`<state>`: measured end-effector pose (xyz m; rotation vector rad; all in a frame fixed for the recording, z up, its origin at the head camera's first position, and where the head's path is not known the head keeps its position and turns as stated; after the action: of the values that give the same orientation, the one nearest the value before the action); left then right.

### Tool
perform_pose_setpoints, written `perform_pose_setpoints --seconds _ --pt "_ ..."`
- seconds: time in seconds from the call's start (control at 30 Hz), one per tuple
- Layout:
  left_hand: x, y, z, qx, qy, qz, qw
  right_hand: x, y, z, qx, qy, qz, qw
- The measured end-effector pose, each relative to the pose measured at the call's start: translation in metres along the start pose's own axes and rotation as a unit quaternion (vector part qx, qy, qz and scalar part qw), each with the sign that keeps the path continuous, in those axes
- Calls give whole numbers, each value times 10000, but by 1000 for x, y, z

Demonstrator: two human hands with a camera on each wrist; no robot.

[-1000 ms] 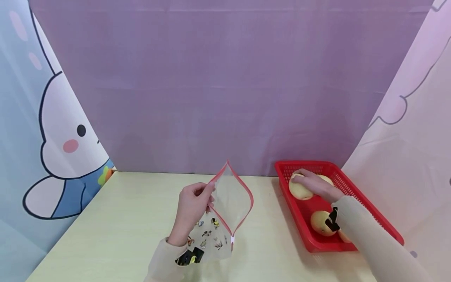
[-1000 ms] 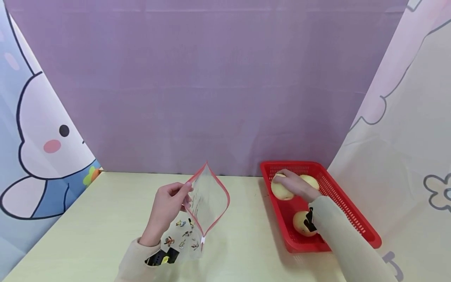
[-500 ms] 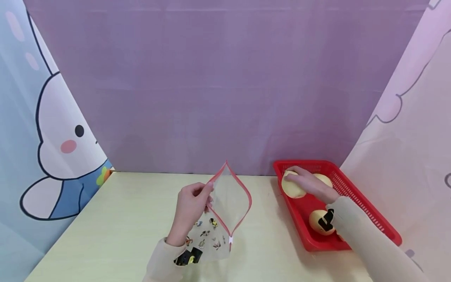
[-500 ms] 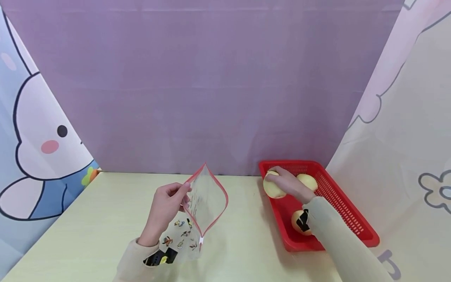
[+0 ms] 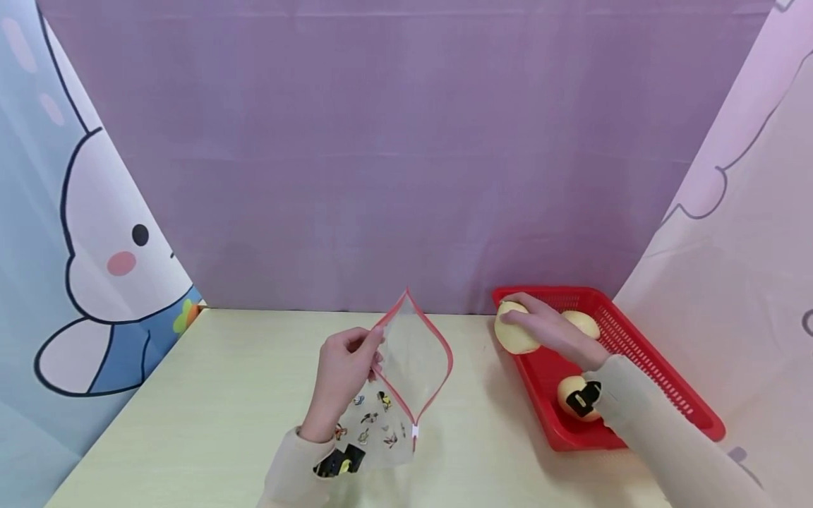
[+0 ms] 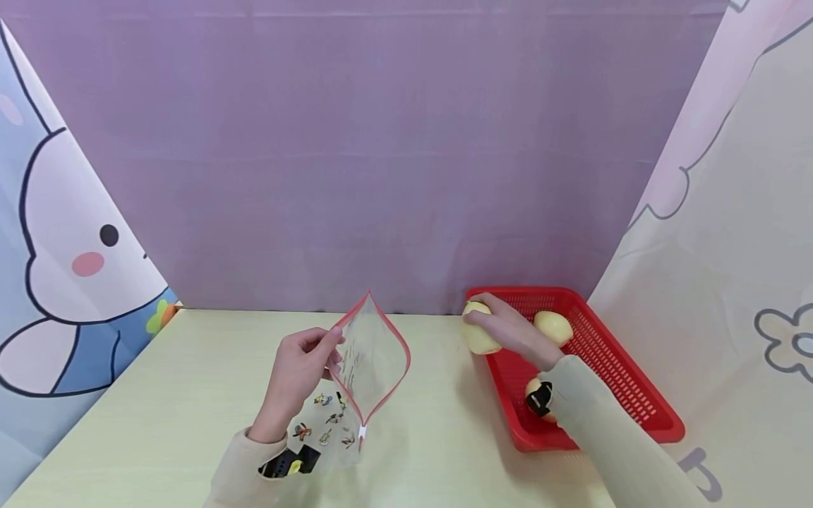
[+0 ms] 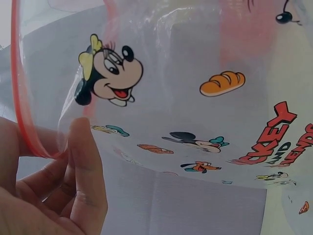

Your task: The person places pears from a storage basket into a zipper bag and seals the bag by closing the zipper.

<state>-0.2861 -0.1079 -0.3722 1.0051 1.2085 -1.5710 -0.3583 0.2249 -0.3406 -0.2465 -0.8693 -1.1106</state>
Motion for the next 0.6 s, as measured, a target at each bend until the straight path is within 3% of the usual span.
perform_pose_setpoints --seconds 0.6 --pt "0 -2 0 -10 -160 -50 9999 43 13 -15 -472 -376 744 9954"
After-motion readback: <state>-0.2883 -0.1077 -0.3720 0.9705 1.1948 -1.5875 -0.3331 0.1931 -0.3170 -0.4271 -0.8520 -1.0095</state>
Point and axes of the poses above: each hand's wrist, its own y-axis away from the middle knuckle, its own z-axis out of the back of the hand, x = y × z, the point moved 5 cm from there along -y, towards the middle knuckle, and after that the axes turned 15 degrees about x, right-handed, at the moved point
